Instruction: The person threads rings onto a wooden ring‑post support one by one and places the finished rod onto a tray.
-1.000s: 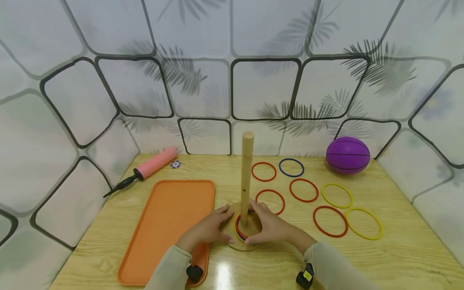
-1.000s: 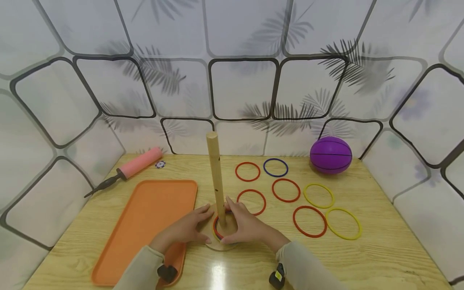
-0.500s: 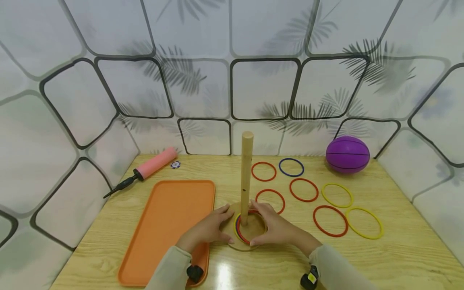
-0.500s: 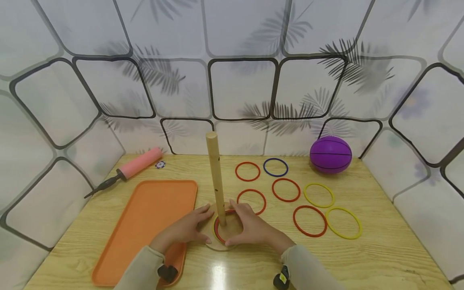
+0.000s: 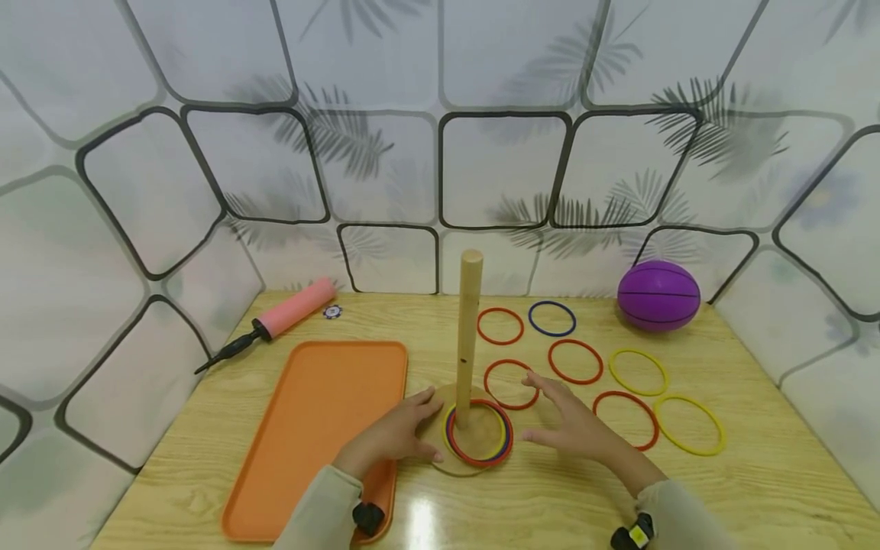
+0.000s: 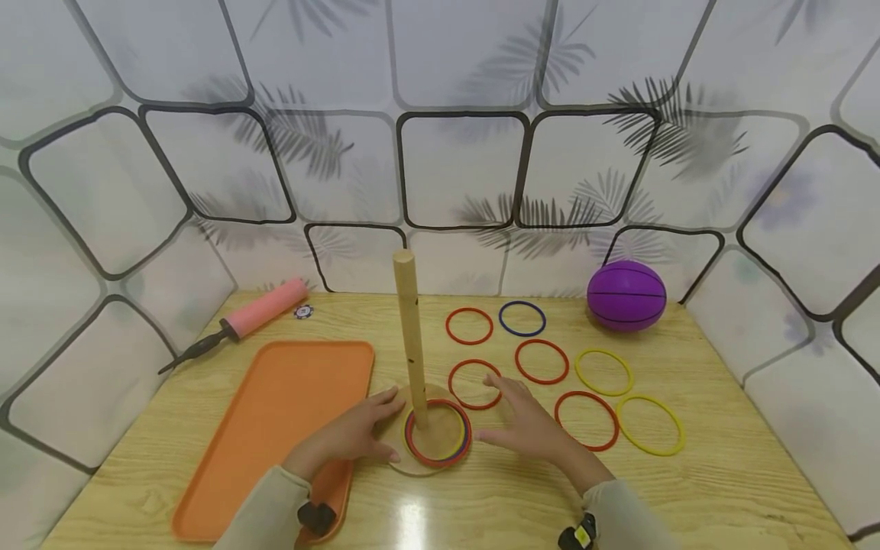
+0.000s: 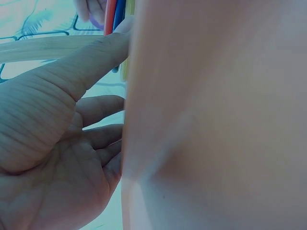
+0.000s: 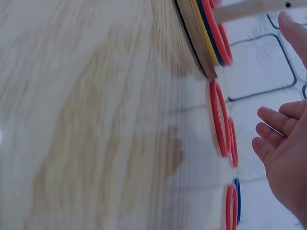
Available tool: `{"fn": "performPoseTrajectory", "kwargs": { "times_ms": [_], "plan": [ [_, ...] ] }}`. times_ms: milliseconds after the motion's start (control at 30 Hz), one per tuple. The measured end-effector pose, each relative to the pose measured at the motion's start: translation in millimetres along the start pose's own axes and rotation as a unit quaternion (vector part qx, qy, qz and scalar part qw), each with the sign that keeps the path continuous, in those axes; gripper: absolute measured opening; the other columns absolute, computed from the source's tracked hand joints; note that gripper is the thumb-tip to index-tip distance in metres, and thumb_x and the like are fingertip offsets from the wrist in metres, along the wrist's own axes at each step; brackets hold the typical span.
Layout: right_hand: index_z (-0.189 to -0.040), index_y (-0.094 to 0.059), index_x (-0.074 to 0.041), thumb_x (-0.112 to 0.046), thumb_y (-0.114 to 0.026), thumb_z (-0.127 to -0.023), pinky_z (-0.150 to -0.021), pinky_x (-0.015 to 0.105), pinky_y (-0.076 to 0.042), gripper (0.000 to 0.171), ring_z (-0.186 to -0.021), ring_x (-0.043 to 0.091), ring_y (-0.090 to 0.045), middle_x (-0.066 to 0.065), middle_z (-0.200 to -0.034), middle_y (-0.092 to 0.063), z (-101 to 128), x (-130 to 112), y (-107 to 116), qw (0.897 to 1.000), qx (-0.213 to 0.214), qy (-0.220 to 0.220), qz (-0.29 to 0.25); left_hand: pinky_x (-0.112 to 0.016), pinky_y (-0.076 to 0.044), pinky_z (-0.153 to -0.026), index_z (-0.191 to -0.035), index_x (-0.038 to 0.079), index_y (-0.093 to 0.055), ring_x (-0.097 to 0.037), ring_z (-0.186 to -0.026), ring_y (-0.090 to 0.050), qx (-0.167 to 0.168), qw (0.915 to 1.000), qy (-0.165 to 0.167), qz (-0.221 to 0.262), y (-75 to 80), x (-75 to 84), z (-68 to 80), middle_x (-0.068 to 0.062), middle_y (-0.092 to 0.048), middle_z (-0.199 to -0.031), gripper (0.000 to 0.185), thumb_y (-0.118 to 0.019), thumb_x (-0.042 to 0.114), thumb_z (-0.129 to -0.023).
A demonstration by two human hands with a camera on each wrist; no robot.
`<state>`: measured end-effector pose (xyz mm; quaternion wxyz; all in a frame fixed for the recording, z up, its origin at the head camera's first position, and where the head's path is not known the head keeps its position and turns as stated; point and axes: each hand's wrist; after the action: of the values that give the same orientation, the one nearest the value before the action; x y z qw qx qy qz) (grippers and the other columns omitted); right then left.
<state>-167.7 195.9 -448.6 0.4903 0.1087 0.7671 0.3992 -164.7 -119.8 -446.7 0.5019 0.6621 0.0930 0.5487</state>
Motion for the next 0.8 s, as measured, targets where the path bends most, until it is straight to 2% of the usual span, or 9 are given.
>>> {"fn": "performPoseTrajectory", "kwargs": {
  "times_ms": [100, 300, 433, 533, 600, 667, 700, 767, 800],
  "plan": [
    [-0.147, -0.03, -0.002, -0.03, -0.078, -0.078, -0.1, 0.052, -0.035, 0.088, -0.128, 0.034, -0.038, 0.014, -0.138, -0.047, 9, 6, 12, 1.0, 0.02, -0.021, -0.004, -0.052, -0.028, -0.108, -0.141, -0.004, -0.041, -0.042, -0.137, -0.025, -0.001, 1.0, 0.0, 0.0, 0.5, 0.5, 0.8, -0.025, -0.025, -0.15, 0.085, -0.082, 0.028, -0.074],
    [-0.142, -0.035, 0.004, -0.022, -0.081, -0.074, -0.092, 0.061, -0.034, 0.086, -0.124, 0.042, -0.037, 0.021, -0.134, -0.048, 29, 20, 43, 0.997, 0.065, -0.035, 0.026, -0.053, -0.027, -0.108, -0.141, -0.004, -0.04, -0.042, -0.138, -0.024, -0.001, 1.0, 0.0, 0.004, 0.9, 0.9, 1.3, -0.025, -0.024, -0.151, 0.085, -0.081, 0.029, -0.074],
    [-0.144, -0.034, 0.001, -0.022, -0.081, -0.075, -0.091, 0.062, -0.033, 0.086, -0.124, 0.042, -0.033, 0.021, -0.135, -0.045, 43, 33, 63, 0.994, 0.077, -0.068, 0.029, -0.053, -0.027, -0.108, -0.141, -0.004, -0.04, -0.041, -0.138, -0.024, -0.002, 1.0, 0.001, 0.002, 0.8, 1.1, 1.6, -0.025, -0.024, -0.151, 0.085, -0.081, 0.029, -0.075],
    [-0.146, -0.029, -0.001, -0.022, -0.079, -0.077, -0.097, 0.045, -0.034, 0.087, -0.124, 0.041, -0.033, 0.02, -0.138, -0.043, 54, 40, 76, 0.992, 0.082, -0.088, 0.038, -0.053, -0.027, -0.108, -0.141, -0.004, -0.04, -0.042, -0.138, -0.024, -0.002, 1.0, 0.001, 0.001, 0.9, 0.7, 1.3, -0.025, -0.024, -0.151, 0.084, -0.081, 0.028, -0.074],
    [-0.148, -0.025, 0.0, -0.019, -0.078, -0.079, -0.096, 0.044, -0.033, 0.089, -0.123, 0.043, -0.032, 0.023, -0.138, -0.041, 61, 46, 83, 0.991, 0.086, -0.086, 0.047, -0.052, -0.027, -0.108, -0.141, -0.004, -0.041, -0.042, -0.138, -0.024, -0.002, 1.0, 0.0, 0.001, 1.1, 0.6, 1.3, -0.025, -0.024, -0.151, 0.084, -0.081, 0.029, -0.074],
    [-0.148, -0.024, 0.0, -0.019, -0.077, -0.079, -0.096, 0.047, -0.033, 0.089, -0.122, 0.046, -0.031, 0.024, -0.139, -0.039, 68, 52, 89, 0.99, 0.09, -0.094, 0.057, -0.052, -0.027, -0.108, -0.141, -0.004, -0.041, -0.041, -0.138, -0.024, -0.002, 1.0, 0.001, 0.001, 1.1, 0.5, 1.2, -0.025, -0.024, -0.151, 0.084, -0.081, 0.029, -0.074],
    [-0.149, -0.022, 0.001, -0.018, -0.076, -0.08, -0.097, 0.052, -0.032, 0.09, -0.122, 0.048, -0.03, 0.026, -0.139, -0.038, 71, 55, 92, 0.99, 0.09, -0.097, 0.056, -0.053, -0.027, -0.108, -0.141, -0.004, -0.041, -0.041, -0.138, -0.024, -0.003, 1.0, 0.001, 0.001, 1.0, 0.6, 1.3, -0.025, -0.024, -0.151, 0.084, -0.081, 0.029, -0.074],
    [-0.149, -0.019, 0.003, -0.019, -0.076, -0.081, -0.088, 0.067, -0.03, 0.091, -0.123, 0.053, -0.028, 0.029, -0.139, -0.036, 77, 61, 97, 0.988, 0.088, -0.112, 0.058, -0.052, -0.027, -0.108, -0.141, -0.003, -0.041, -0.04, -0.138, -0.024, -0.004, 1.0, 0.004, 0.0, 0.7, 0.4, 1.1, -0.024, -0.024, -0.151, 0.085, -0.081, 0.03, -0.074],
    [-0.148, -0.019, 0.004, -0.021, -0.076, -0.08, -0.087, 0.07, -0.029, 0.092, -0.123, 0.054, -0.027, 0.03, -0.14, -0.035, 80, 64, 100, 0.987, 0.088, -0.122, 0.061, -0.052, -0.027, -0.108, -0.142, -0.002, -0.041, -0.04, -0.138, -0.024, -0.004, 1.0, 0.006, 0.001, 0.5, 0.3, 1.0, -0.023, -0.024, -0.152, 0.085, -0.081, 0.03, -0.074]
  ]
}}
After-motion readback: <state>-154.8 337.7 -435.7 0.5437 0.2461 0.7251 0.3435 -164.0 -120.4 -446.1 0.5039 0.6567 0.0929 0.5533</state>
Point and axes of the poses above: each hand's wrist, its own z-axis away from the middle knuckle, its own y-axis out of the back of the hand, x = y × z
